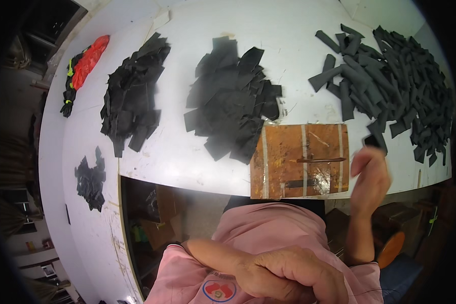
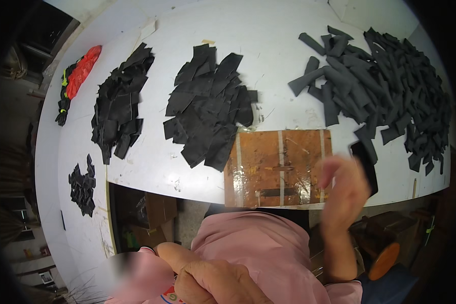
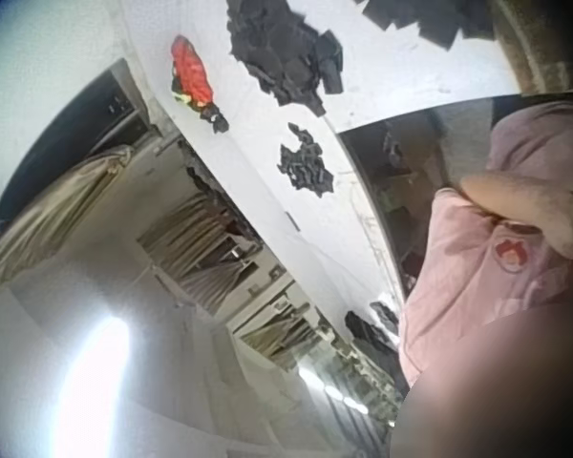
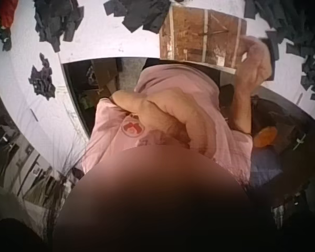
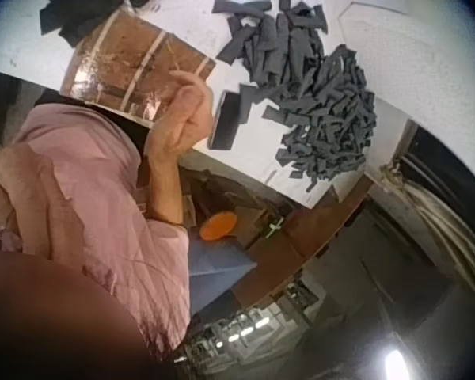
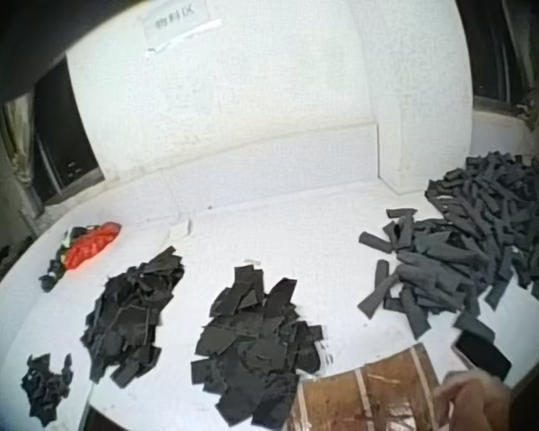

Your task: The person is sorting and preparing small, black, curved fabric pieces, possibly for a manufacturing or assembly task.

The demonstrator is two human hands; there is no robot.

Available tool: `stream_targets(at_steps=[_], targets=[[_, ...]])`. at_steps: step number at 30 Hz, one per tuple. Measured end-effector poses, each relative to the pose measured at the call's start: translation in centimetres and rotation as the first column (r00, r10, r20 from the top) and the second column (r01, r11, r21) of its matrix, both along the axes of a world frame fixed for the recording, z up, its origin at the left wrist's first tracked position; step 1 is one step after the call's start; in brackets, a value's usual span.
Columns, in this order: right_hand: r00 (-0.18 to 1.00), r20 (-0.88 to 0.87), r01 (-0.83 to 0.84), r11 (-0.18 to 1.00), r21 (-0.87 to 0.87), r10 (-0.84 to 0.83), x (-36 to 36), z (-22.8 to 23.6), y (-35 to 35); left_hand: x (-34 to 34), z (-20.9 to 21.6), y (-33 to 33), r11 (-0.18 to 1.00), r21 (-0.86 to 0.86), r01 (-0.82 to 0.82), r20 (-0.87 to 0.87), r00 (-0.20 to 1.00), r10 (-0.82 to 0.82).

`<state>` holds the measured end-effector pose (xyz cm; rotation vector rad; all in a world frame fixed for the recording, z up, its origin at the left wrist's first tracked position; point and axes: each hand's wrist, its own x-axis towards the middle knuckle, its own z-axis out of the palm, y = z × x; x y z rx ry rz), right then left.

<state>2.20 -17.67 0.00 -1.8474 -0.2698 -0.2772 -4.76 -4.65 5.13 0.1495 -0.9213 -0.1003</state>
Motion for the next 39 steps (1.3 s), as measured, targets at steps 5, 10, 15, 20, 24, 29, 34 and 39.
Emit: stream_targets(at_steps=[5, 10, 15, 20, 24, 29, 34, 39], targets=[[0.834, 0.017, -0.541, 0.824, -0.17, 0.551, -3.4, -3.5, 4.4, -0.2, -1.0, 2.0, 0.991, -0.054, 0.123, 0.031, 0.992, -0.122], [0.831, 0.082, -0.426, 0.725, -0.542, 0.55, -0.4, -6.5, 11.1, -2.9, -2.6, 6.3, 0.958, 0.282, -0.049, -0.18, 0.978, 0.103], [0.738, 0.205, -0.297, 0.582, -0.757, 0.643, 2.1, -10.0, 15.3, -5.3, -7.1, 9.7, 0.279, 0.944, -0.178, -0.264, 0.106, 0.959], [0.745, 0.176, -0.426, 0.662, -0.617, 0.643, 2.2, -9.4, 14.5, -5.0, -11.0, 12.8, 0.153, 0.986, -0.07, -0.16, -0.12, 0.98], [0.766, 0.091, -0.556, 0.727, -0.403, 0.636, 1.6, -7.7, 12.9, -4.0, -11.3, 13.0, 0.24, 0.968, -0.068, -0.24, 0.011, 0.971], [0.781, 0.002, -0.596, 0.747, -0.293, 0.624, 1.5, -6.5, 11.6, -3.4, -10.4, 12.3, 0.393, 0.92, -0.014, -0.386, 0.16, 0.909], [0.786, -0.009, -0.594, 0.751, -0.289, 0.618, 1.5, -6.4, 11.2, -3.2, -10.7, 11.9, 0.34, 0.94, 0.026, -0.338, 0.208, 0.918], [0.776, -0.022, -0.609, 0.739, -0.288, 0.63, 1.6, -6.2, 11.2, -3.3, -10.6, 11.7, 0.397, 0.917, 0.034, -0.395, 0.211, 0.894]])
